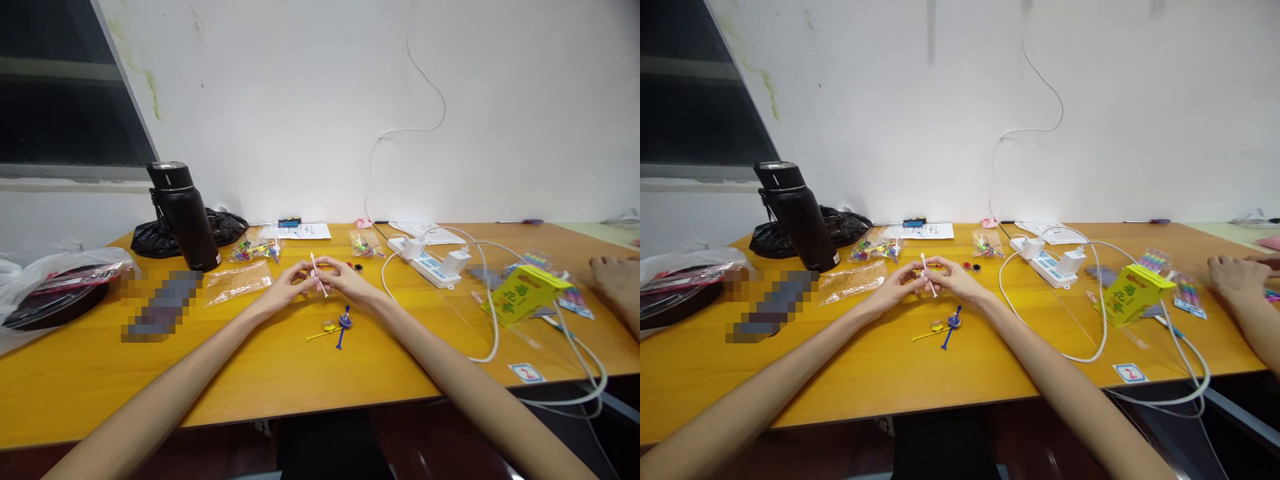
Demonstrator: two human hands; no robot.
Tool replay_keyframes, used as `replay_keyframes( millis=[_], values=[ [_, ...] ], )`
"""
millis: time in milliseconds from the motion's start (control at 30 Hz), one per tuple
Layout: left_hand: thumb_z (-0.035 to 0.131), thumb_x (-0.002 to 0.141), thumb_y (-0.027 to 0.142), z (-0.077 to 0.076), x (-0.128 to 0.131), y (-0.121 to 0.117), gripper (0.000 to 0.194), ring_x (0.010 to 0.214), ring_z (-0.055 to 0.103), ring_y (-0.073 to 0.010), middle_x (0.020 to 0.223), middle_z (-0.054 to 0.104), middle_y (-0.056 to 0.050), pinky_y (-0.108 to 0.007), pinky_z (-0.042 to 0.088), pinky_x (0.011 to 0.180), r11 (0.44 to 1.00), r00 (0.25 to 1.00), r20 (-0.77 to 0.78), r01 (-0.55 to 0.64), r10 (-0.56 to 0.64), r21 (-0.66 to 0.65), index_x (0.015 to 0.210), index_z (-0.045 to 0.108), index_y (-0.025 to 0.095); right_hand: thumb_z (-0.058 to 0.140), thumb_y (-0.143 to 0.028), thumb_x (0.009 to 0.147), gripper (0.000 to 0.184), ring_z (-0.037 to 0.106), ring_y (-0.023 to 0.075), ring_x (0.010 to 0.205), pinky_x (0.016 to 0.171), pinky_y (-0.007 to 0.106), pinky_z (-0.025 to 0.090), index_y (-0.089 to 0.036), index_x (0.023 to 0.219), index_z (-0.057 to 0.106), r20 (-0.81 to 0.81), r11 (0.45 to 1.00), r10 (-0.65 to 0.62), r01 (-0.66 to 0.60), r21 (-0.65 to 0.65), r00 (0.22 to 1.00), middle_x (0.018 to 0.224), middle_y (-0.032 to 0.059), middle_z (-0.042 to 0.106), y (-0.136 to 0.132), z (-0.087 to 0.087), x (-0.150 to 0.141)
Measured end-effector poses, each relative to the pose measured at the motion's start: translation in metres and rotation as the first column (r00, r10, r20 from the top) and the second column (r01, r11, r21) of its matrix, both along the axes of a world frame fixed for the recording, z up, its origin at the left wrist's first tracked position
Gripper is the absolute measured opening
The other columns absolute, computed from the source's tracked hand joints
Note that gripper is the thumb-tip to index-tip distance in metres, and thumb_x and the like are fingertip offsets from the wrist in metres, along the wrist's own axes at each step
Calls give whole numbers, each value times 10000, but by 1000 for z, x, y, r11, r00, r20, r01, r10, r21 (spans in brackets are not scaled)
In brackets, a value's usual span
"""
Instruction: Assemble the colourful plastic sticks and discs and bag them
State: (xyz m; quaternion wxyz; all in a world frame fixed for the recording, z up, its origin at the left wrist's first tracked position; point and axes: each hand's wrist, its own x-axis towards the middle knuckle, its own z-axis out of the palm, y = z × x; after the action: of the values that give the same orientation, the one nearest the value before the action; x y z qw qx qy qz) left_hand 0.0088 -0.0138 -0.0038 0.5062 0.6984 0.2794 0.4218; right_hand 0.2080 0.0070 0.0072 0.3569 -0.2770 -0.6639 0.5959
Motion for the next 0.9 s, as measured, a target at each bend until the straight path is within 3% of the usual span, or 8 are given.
replay_keyframes(
  millis=[200, 333, 533, 667, 833, 900],
  values=[
    [611, 938, 502, 6, 3, -6, 324, 602, 487, -78, 846, 640, -2, -213, 356, 549, 999, 1000, 17, 20, -20, -35, 1019, 545, 196, 784, -442, 834, 330, 528, 103, 670, 636, 219, 386, -237, 1027, 611, -107, 984, 45, -63, -167, 993, 765, -29, 606, -5, 3, 0],
    [595, 944, 493, 7, 3, -9, 303, 565, 456, -83, 735, 585, 26, -225, 333, 551, 999, 999, -6, 31, -32, -39, 943, 512, 201, 677, -487, 914, 282, 435, 103, 604, 590, 220, 324, -228, 964, 579, -131, 969, 76, -104, -226, 988, 685, -45, 513, -10, 6, -3],
    [539, 944, 419, 7, 3, -11, 225, 544, 379, -89, 672, 473, 44, -230, 300, 544, 992, 994, 63, 89, -84, -86, 904, 501, 201, 662, -500, 903, 314, 329, 114, 581, 588, 240, 291, -211, 864, 546, -110, 965, 75, -100, -242, 991, 663, -50, 412, -5, 6, 1],
    [498, 900, 308, 9, 1, -7, 130, 538, 342, -82, 663, 410, 49, -217, 280, 529, 992, 997, 69, 24, -16, -123, 871, 528, 185, 659, -497, 893, 311, 276, 122, 573, 564, 249, 251, -203, 850, 566, -130, 982, -47, 22, -189, 990, 632, -58, 343, 1, 6, 4],
    [533, 828, 243, 6, 0, -2, 72, 505, 301, -68, 664, 382, 63, -194, 219, 482, 968, 995, 58, -63, 79, -243, 880, 519, 195, 693, -452, 858, 286, 465, 143, 691, 629, 265, 345, -211, 1009, 662, -87, 990, -129, 123, -70, 988, 758, -8, 543, 7, 2, 4],
    [549, 836, 255, 4, 1, -1, 87, 502, 289, -68, 653, 354, 72, -188, 207, 478, 961, 994, 75, -56, 79, -271, 895, 510, 203, 675, -467, 878, 309, 537, 160, 768, 694, 282, 396, -226, 1071, 677, -14, 988, -146, 147, 40, 989, 830, 9, 613, 9, 0, 4]
  ],
)
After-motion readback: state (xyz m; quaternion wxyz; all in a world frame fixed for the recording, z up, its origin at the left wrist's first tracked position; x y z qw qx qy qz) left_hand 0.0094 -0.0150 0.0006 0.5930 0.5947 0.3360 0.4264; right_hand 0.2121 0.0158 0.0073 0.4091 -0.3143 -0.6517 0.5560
